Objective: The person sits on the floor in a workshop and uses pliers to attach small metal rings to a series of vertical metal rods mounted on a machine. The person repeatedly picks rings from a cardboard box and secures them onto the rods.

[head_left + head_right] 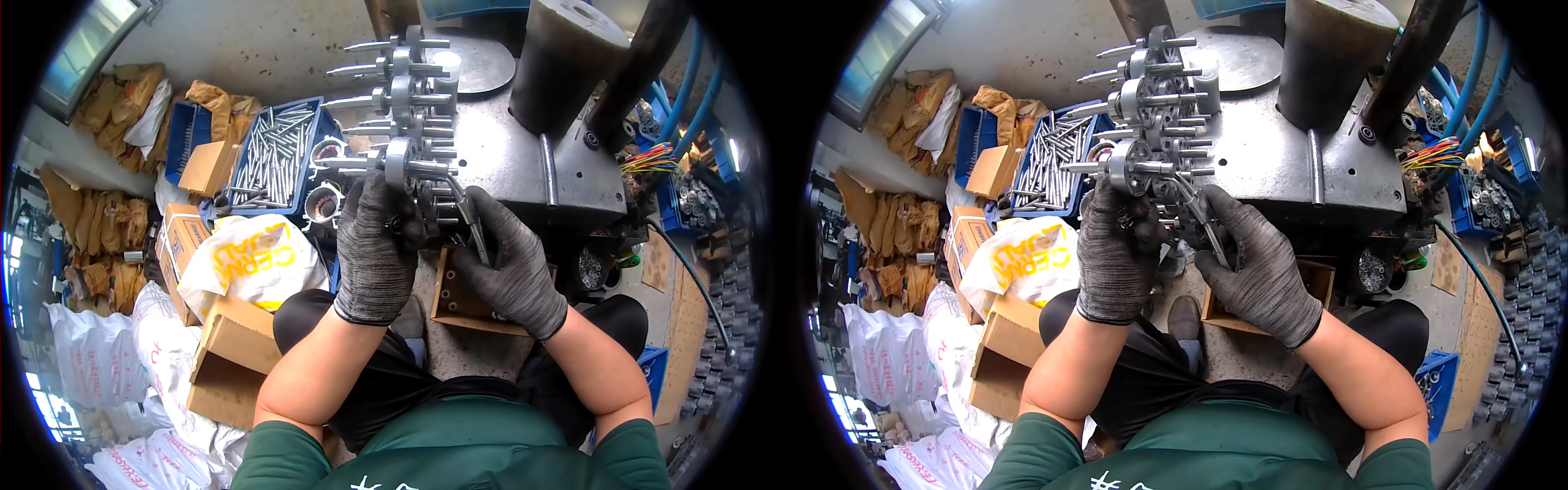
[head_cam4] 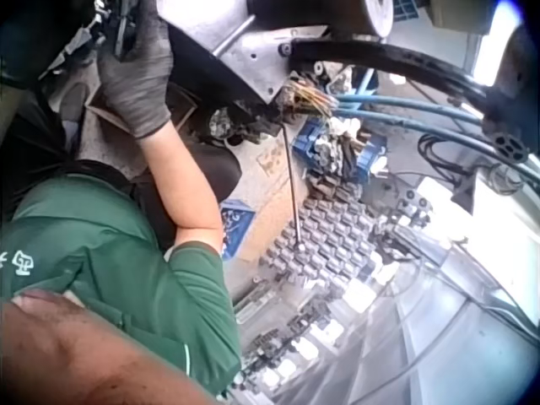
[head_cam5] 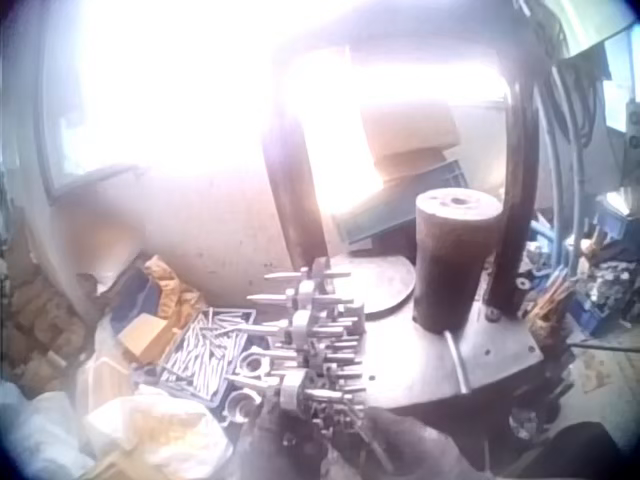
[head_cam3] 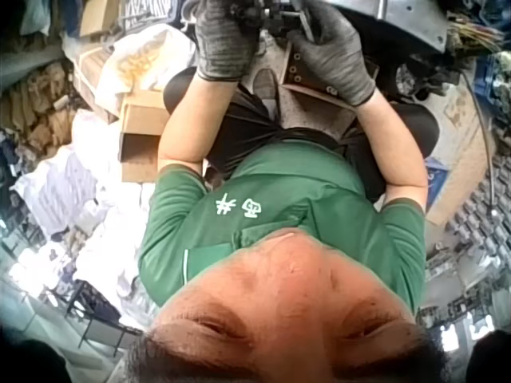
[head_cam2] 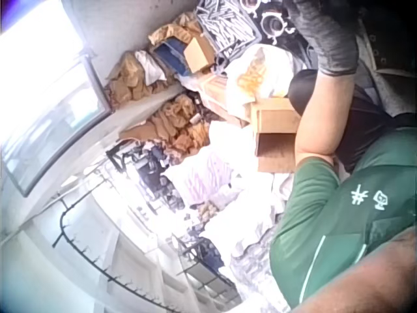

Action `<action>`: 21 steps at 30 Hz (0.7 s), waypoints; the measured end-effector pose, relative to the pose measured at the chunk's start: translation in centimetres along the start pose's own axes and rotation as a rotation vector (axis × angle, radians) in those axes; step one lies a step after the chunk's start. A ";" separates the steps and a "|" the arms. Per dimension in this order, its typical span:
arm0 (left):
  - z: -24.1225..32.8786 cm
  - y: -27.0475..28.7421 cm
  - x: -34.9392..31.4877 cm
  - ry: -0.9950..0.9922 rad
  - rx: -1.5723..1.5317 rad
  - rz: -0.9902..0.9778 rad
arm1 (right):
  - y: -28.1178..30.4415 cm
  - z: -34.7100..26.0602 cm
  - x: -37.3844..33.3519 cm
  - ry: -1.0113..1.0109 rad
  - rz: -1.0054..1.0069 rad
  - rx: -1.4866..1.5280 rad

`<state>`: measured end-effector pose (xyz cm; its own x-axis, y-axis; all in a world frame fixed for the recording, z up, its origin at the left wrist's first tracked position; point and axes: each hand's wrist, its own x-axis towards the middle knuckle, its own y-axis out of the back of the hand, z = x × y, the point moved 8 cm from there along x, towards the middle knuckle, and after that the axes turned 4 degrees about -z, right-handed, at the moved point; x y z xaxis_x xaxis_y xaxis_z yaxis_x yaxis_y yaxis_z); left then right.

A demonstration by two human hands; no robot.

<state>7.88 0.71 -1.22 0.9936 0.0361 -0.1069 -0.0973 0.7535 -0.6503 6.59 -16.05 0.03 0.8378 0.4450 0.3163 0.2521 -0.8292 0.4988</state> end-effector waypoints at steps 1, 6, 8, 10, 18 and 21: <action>0.0 0.1 0.0 -0.003 -0.003 0.007 | 0.2 -0.5 0.0 0.003 0.007 -0.031; 0.4 -0.3 -0.1 -0.015 0.017 0.006 | -2.7 -3.2 -1.5 -0.478 -0.467 1.535; 0.3 -0.2 0.0 -0.035 0.013 0.001 | -1.8 -3.6 -1.5 -0.442 -0.355 1.339; 0.3 -0.4 0.0 -0.014 0.001 0.009 | -0.4 -2.3 -1.2 -0.307 -0.229 0.931; 0.0 -0.4 -0.1 -0.003 -0.077 0.007 | 0.5 2.4 -1.8 -0.379 -0.095 0.325; -0.1 -0.1 0.1 0.045 -0.065 0.075 | -0.8 2.6 -2.0 -0.308 -0.100 0.311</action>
<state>7.94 0.60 -1.24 0.9800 0.0604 -0.1894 -0.1761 0.7057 -0.6863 6.00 -17.17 -3.08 0.8951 0.4459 0.0002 0.4336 -0.8703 0.2335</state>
